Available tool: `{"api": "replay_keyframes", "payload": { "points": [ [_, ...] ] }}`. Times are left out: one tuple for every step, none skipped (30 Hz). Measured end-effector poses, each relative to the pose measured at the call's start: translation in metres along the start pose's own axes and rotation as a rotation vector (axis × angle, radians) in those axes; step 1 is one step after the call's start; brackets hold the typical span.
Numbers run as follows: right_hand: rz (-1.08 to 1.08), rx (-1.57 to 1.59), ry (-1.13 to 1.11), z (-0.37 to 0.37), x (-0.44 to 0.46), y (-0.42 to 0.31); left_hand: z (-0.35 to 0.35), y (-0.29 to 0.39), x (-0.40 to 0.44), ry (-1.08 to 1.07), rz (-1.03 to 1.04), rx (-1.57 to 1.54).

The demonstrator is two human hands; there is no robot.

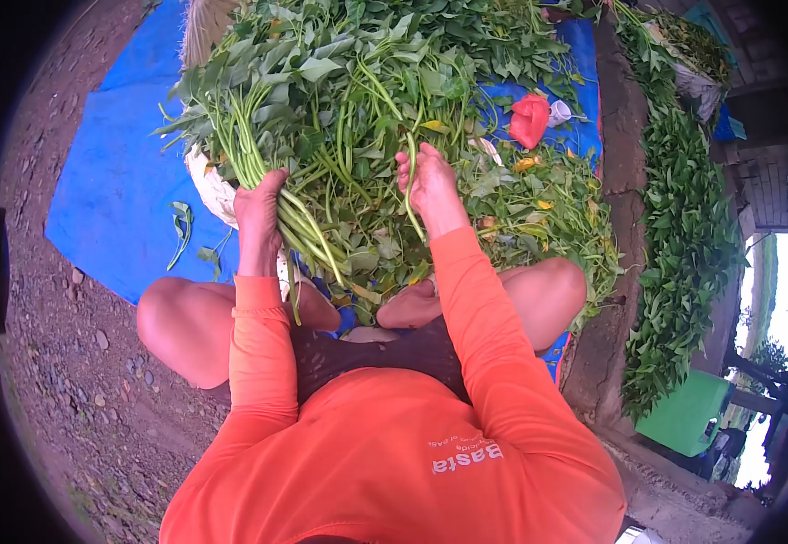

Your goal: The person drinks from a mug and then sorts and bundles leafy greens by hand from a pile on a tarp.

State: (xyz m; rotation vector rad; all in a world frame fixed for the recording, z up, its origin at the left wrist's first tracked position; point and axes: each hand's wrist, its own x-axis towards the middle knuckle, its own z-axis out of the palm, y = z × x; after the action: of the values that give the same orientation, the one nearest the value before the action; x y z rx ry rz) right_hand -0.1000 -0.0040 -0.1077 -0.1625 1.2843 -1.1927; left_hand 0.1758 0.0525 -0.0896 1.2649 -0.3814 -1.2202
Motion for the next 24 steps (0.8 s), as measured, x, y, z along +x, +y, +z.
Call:
{"api": "replay_keyframes", "payload": {
  "points": [
    [-0.057,-0.055,0.003,-0.003,0.003,0.000,0.002,0.000,-0.001,-0.001,-0.004,0.006],
    [-0.113,-0.110,0.006,-0.006,0.005,0.002,0.003,0.000,-0.003,0.010,-0.001,0.008],
    [-0.168,-0.165,0.009,-0.009,0.008,0.004,0.005,-0.001,-0.005,0.022,0.003,0.010],
    [-0.103,-0.184,-0.045,-0.012,0.012,-0.003,0.006,-0.001,-0.007,0.033,0.006,0.013],
    [-0.139,-0.227,-0.068,-0.015,0.014,-0.002,0.005,-0.002,-0.008,0.012,-0.006,0.006],
    [-0.177,-0.270,-0.092,-0.018,0.017,-0.003,0.003,-0.002,-0.008,-0.010,-0.016,-0.001],
    [-0.217,-0.313,-0.117,-0.015,0.015,-0.006,0.003,-0.002,-0.008,-0.031,-0.025,-0.010],
    [-0.289,-0.375,-0.072,-0.011,0.009,-0.005,0.002,-0.003,-0.008,-0.029,-0.025,0.003],
    [-0.279,-0.514,-0.061,-0.012,0.007,-0.006,0.000,-0.004,-0.008,-0.023,-0.027,0.018],
    [-0.270,-0.655,-0.055,-0.010,0.006,-0.010,0.000,-0.002,-0.008,-0.014,-0.025,0.030],
    [-0.255,-0.796,-0.050,-0.009,0.005,-0.009,-0.002,-0.002,-0.008,-0.007,-0.019,0.042],
    [-0.249,-0.812,0.005,-0.011,0.002,-0.005,-0.004,-0.002,-0.010,0.001,-0.022,0.059],
    [-0.399,-0.937,-0.060,-0.018,0.011,0.003,-0.004,0.000,-0.009,0.006,-0.021,0.070],
    [-0.540,-1.060,-0.125,-0.031,0.022,0.017,-0.005,-0.001,-0.007,0.006,-0.017,0.059],
    [-0.674,-1.177,-0.192,-0.049,0.030,0.034,-0.009,-0.003,-0.004,0.013,-0.034,0.065],
    [-0.792,-1.209,-0.209,-0.054,0.024,0.045,-0.008,-0.001,-0.004,0.018,-0.029,0.066],
    [-0.838,-1.296,-0.256,-0.062,0.020,0.053,-0.007,0.004,-0.009,0.025,-0.028,0.068],
    [-0.892,-1.381,-0.309,-0.068,0.019,0.059,-0.004,0.010,-0.013,0.030,-0.048,0.082],
    [-0.948,-1.462,-0.363,-0.070,0.015,0.061,-0.004,0.009,-0.012,0.041,-0.041,0.076],
    [-0.714,-1.460,-0.356,-0.069,0.012,0.060,-0.006,0.006,-0.011,0.043,-0.041,0.080],
    [-0.745,-1.374,-0.252,-0.062,0.012,0.060,-0.007,0.007,-0.007,0.042,-0.030,0.077],
    [-0.776,-1.287,-0.151,-0.054,0.012,0.061,-0.006,0.008,-0.005,0.039,-0.029,0.059],
    [-0.801,-1.198,-0.050,-0.047,0.011,0.063,-0.004,0.008,-0.005,0.035,-0.029,0.043],
    [-0.872,-1.170,-0.056,-0.040,0.014,0.060,-0.003,0.008,-0.005,0.031,-0.031,0.027]
  ]
}}
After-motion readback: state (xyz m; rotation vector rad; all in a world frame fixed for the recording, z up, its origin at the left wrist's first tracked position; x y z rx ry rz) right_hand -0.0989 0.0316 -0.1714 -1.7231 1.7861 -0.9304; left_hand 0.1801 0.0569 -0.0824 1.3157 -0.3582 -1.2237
